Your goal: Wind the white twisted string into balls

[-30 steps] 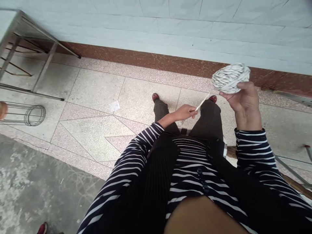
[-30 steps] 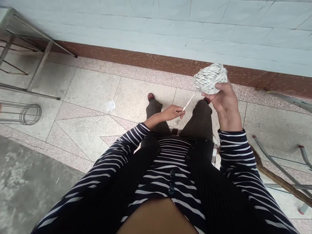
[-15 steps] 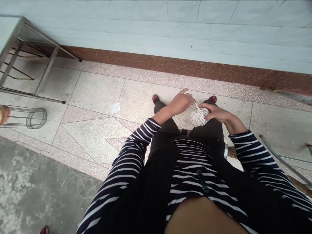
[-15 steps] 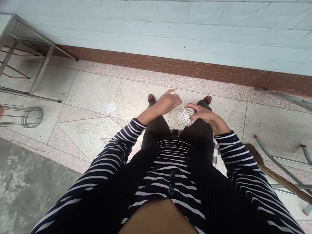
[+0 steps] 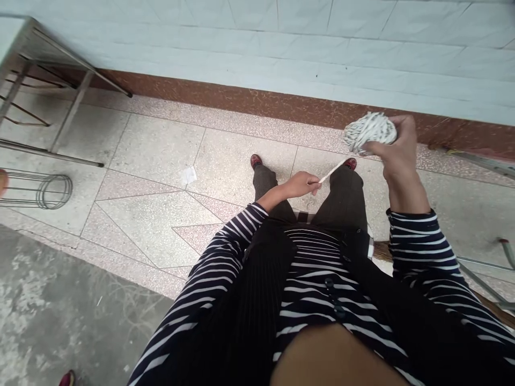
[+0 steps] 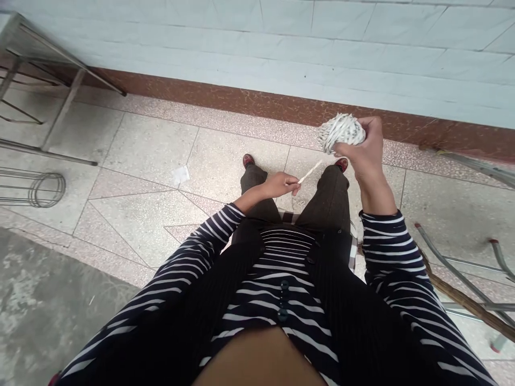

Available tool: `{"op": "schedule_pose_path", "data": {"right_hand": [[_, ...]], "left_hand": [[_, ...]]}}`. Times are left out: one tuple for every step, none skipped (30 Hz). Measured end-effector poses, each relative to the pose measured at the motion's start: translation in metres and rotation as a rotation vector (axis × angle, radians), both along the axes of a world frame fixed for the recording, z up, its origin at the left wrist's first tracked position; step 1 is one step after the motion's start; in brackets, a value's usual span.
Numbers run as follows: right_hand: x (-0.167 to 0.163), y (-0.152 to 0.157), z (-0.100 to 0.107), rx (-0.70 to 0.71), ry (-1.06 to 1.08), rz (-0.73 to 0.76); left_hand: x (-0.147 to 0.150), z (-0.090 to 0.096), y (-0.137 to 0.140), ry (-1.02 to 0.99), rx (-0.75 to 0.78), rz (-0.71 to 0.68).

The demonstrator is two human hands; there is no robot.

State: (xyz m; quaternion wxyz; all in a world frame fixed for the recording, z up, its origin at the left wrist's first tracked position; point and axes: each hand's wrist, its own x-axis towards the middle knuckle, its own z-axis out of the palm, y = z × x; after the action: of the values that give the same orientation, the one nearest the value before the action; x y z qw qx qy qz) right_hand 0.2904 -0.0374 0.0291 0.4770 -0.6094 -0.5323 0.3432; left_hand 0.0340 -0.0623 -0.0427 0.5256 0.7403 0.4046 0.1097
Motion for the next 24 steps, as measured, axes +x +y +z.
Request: {"op": "schedule_pose_path", "data": {"right_hand": [[-0.002,0.002,-0.007,0.0,-0.143,-0.035],[-0.005,0.001,-0.014,-0.04,-0.255,-0.035],[-0.01,-0.002,-0.022,-0.114,-0.308,0.014],[-0.015,-0.007,-0.03,-0.203,-0.307,0.107],[-0.021,-0.013,-0.037,-0.283,-0.268,0.214],[-0.026,-0.02,-0.043,-0.342,-0.214,0.319],[-0.031,-0.028,-0.048,-0.376,-0.16,0.407],[-0.034,-0.035,-0.05,-0.393,-0.115,0.473],[-0.035,-0.041,-0.051,-0.399,-0.085,0.511],[-0.034,-0.046,-0.05,-0.402,-0.07,0.532],[-0.032,-0.05,-0.048,-0.409,-0.04,0.561],[-0.029,-0.052,-0.046,-0.418,0.014,0.596],[-0.025,-0.053,-0.043,-0.428,0.095,0.629],[-0.021,-0.052,-0.039,-0.436,0.196,0.652],[-0.017,-0.05,-0.036,-0.438,0.306,0.653],[-0.014,-0.047,-0.033,-0.429,0.408,0.628],[-0.012,-0.044,-0.03,-0.408,0.481,0.578],[-0.01,-0.04,-0.027,-0.376,0.516,0.517],[-0.009,-0.036,-0.023,-0.34,0.528,0.464],[-0.008,-0.032,-0.02,-0.301,0.527,0.427],[-0.007,-0.028,-0.016,-0.261,0.518,0.408],[-0.007,-0.024,-0.013,-0.217,0.505,0.403],[-0.006,-0.019,-0.011,-0.173,0.488,0.401],[-0.004,-0.015,-0.01,-0.133,0.464,0.39]], "left_hand": [[-0.002,0.006,-0.001,-0.007,0.016,-0.024],[-0.004,0.012,0.0,-0.009,0.059,-0.044],[-0.005,0.017,0.003,-0.001,0.128,-0.054],[-0.007,0.022,0.008,0.02,0.215,-0.061],[-0.008,0.025,0.014,0.053,0.308,-0.065],[-0.009,0.028,0.02,0.089,0.392,-0.075],[-0.01,0.029,0.026,0.118,0.459,-0.089],[-0.011,0.029,0.03,0.133,0.505,-0.104],[-0.012,0.029,0.034,0.133,0.531,-0.116],[-0.013,0.027,0.036,0.121,0.544,-0.117],[-0.013,0.024,0.038,0.103,0.547,-0.096],[-0.014,0.02,0.039,0.08,0.536,-0.06],[-0.014,0.016,0.04,0.052,0.509,-0.016],[-0.013,0.011,0.041,0.018,0.465,0.031],[-0.013,0.007,0.041,-0.018,0.412,0.074],[-0.012,0.002,0.041,-0.049,0.355,0.112],[-0.012,-0.003,0.041,-0.073,0.301,0.141],[-0.011,-0.007,0.039,-0.087,0.257,0.163],[-0.01,-0.01,0.036,-0.092,0.222,0.18],[-0.009,-0.012,0.033,-0.088,0.191,0.189],[-0.007,-0.014,0.028,-0.081,0.16,0.187],[-0.006,-0.014,0.022,-0.074,0.125,0.177],[-0.005,-0.013,0.015,-0.065,0.088,0.157],[-0.005,-0.011,0.008,-0.053,0.052,0.13]]}}
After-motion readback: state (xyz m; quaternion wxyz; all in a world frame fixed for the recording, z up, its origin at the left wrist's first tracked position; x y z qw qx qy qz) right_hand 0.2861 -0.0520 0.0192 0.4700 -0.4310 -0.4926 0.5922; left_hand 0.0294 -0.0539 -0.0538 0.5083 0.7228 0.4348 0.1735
